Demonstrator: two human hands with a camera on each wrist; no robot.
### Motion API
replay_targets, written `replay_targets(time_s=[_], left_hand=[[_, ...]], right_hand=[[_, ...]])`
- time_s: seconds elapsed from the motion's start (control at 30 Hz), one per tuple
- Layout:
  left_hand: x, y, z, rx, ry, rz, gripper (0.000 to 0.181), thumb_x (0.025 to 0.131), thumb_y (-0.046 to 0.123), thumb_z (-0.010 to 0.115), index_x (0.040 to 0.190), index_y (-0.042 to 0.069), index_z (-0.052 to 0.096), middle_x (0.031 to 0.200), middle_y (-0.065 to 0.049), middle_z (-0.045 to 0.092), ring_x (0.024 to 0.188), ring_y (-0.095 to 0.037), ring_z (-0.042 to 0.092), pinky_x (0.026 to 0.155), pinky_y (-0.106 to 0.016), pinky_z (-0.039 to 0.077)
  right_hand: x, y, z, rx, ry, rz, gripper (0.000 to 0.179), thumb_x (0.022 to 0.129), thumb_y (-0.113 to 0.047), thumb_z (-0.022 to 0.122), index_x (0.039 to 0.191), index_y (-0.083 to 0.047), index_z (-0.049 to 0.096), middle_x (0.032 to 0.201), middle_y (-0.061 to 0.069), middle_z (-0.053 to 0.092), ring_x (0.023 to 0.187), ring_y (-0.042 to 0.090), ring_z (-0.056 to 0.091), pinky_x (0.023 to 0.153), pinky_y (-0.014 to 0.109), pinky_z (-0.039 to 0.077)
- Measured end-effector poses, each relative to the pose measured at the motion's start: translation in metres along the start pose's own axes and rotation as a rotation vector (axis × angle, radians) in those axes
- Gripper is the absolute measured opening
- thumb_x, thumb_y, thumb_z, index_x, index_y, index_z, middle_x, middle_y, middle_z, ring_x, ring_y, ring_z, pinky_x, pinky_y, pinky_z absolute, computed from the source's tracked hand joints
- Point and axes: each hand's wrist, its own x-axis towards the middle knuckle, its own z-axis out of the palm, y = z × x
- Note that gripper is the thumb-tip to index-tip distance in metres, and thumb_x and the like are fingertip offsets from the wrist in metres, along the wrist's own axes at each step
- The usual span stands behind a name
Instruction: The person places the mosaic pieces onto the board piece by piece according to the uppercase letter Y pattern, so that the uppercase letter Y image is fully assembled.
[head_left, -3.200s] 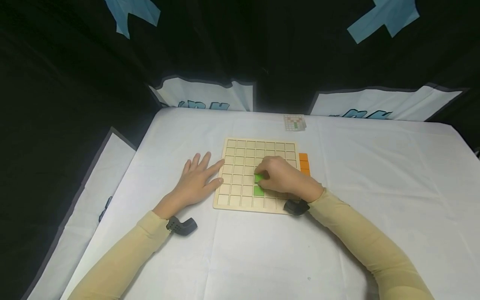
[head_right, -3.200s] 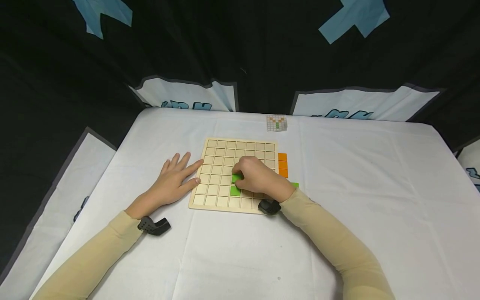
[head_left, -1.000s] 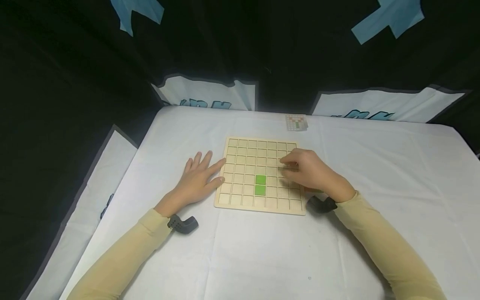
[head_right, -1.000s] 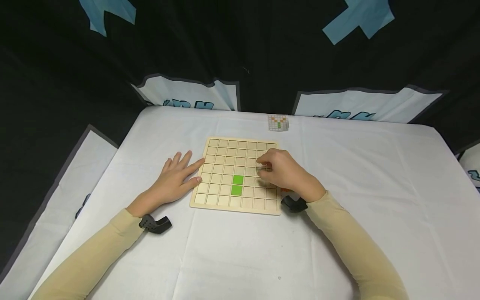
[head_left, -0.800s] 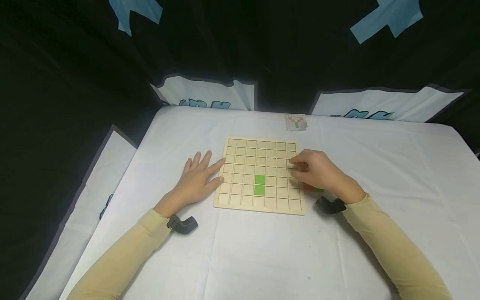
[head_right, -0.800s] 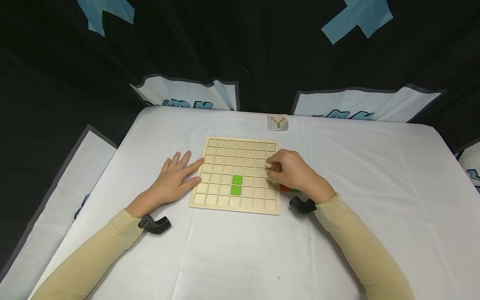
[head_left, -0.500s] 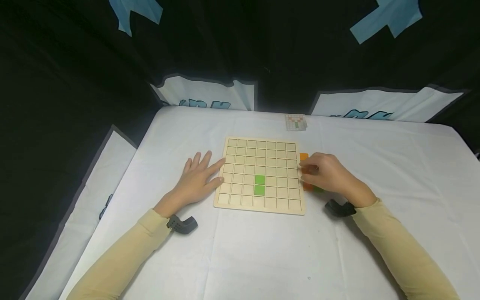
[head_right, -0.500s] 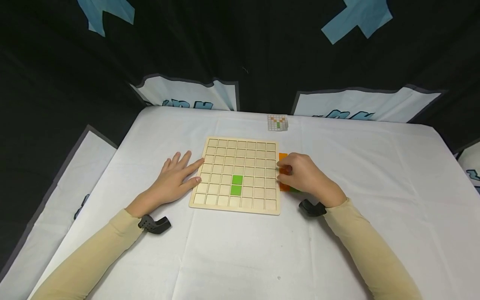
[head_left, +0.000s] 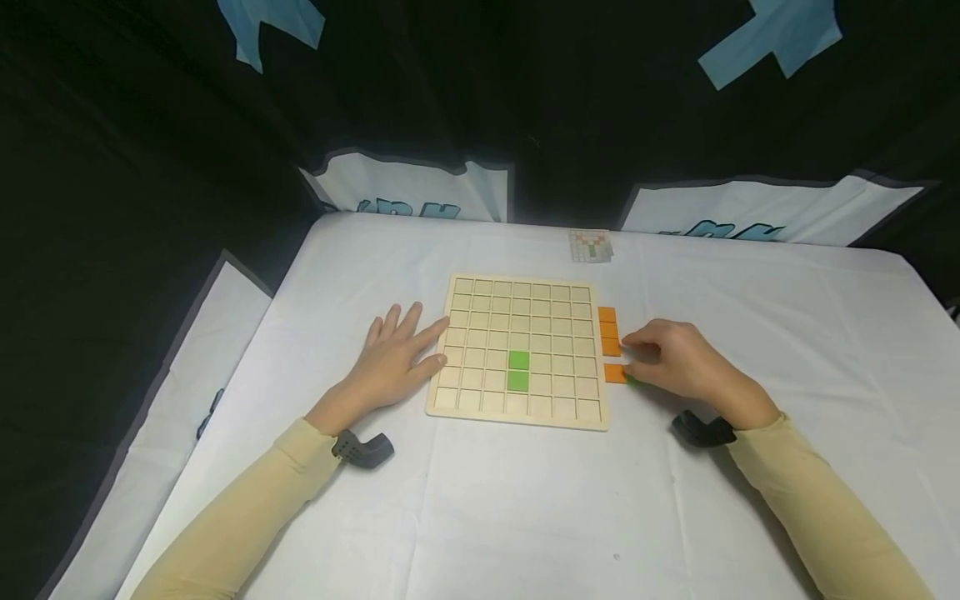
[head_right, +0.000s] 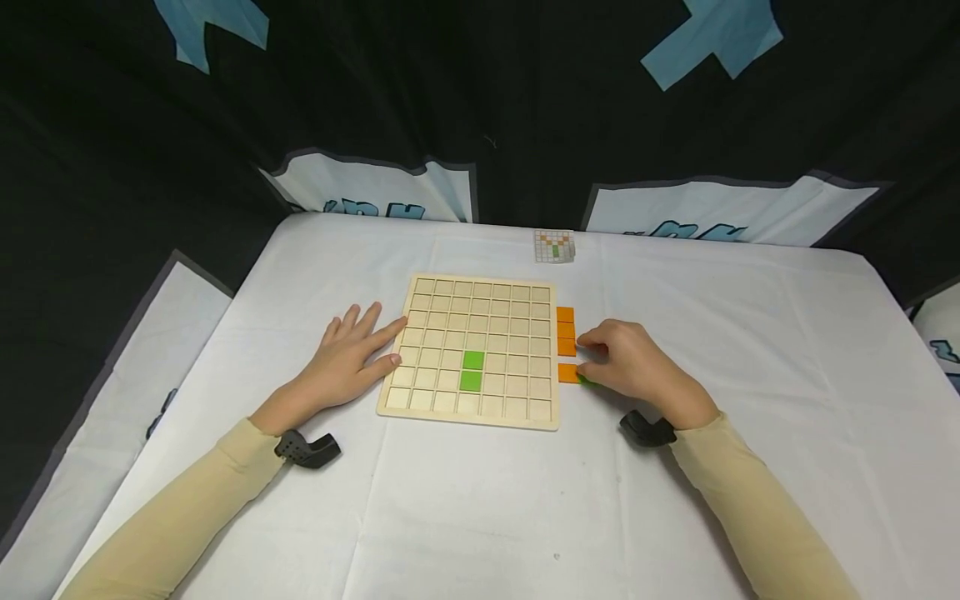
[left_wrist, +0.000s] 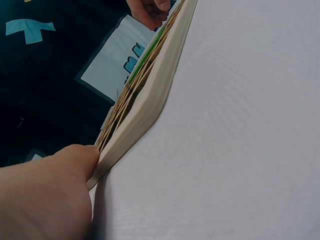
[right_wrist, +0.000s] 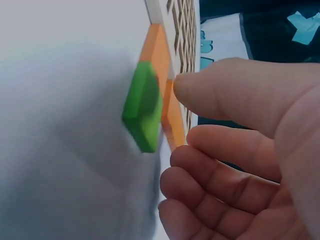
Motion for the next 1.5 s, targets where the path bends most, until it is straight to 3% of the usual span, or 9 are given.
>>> replay_targets(time_s=[0.47,0.73,1.13,1.5], left_hand=[[0.0002,-0.0023,0.0015,-0.001,0.006,0.011,0.063,0.104,0.048,0.049,0.160,0.022,0.036,0.170,-0.025,0.013,0.157,-0.052,0.000,0.124,-0.070,0.000],[0.0006,-0.0013,0.0003,0.002,0.005,0.006,0.063,0.104,0.047,0.048,0.160,0.022,0.036,0.170,-0.025,0.013,0.157,-0.052,-0.001,0.124,-0.070,-0.001],[0.0017,-0.0004,0.0010,0.005,0.009,0.005,0.063,0.103,0.048,0.048,0.159,0.021,0.037,0.169,-0.026,0.014,0.157,-0.052,0.000,0.124,-0.070,0.000],[0.0004,0.0009,0.0001,-0.003,0.011,0.001,0.063,0.103,0.047,0.049,0.159,0.021,0.037,0.169,-0.026,0.014,0.157,-0.052,0.000,0.123,-0.070,0.000]], right_hand=[[-0.0074,0.0033,0.0054,-0.022,-0.043,-0.015,0.035,0.078,-0.008,0.084,0.110,0.003,0.076,0.104,0.014,0.075,0.091,0.023,0.067,0.084,0.045,0.058],[-0.0074,-0.0014,0.0037,-0.043,-0.072,-0.012,0.035,0.077,-0.006,0.085,0.110,0.002,0.076,0.101,0.011,0.074,0.084,0.018,0.061,0.076,0.036,0.055],[-0.0072,0.0026,0.0040,-0.049,-0.075,-0.089,0.028,0.077,-0.002,0.084,0.105,-0.001,0.079,0.096,0.006,0.074,0.084,0.015,0.062,0.075,0.032,0.055],[-0.0056,0.0022,0.0023,-0.053,-0.097,-0.076,0.026,0.078,-0.002,0.082,0.105,-0.001,0.079,0.097,0.007,0.075,0.084,0.015,0.062,0.076,0.033,0.056]])
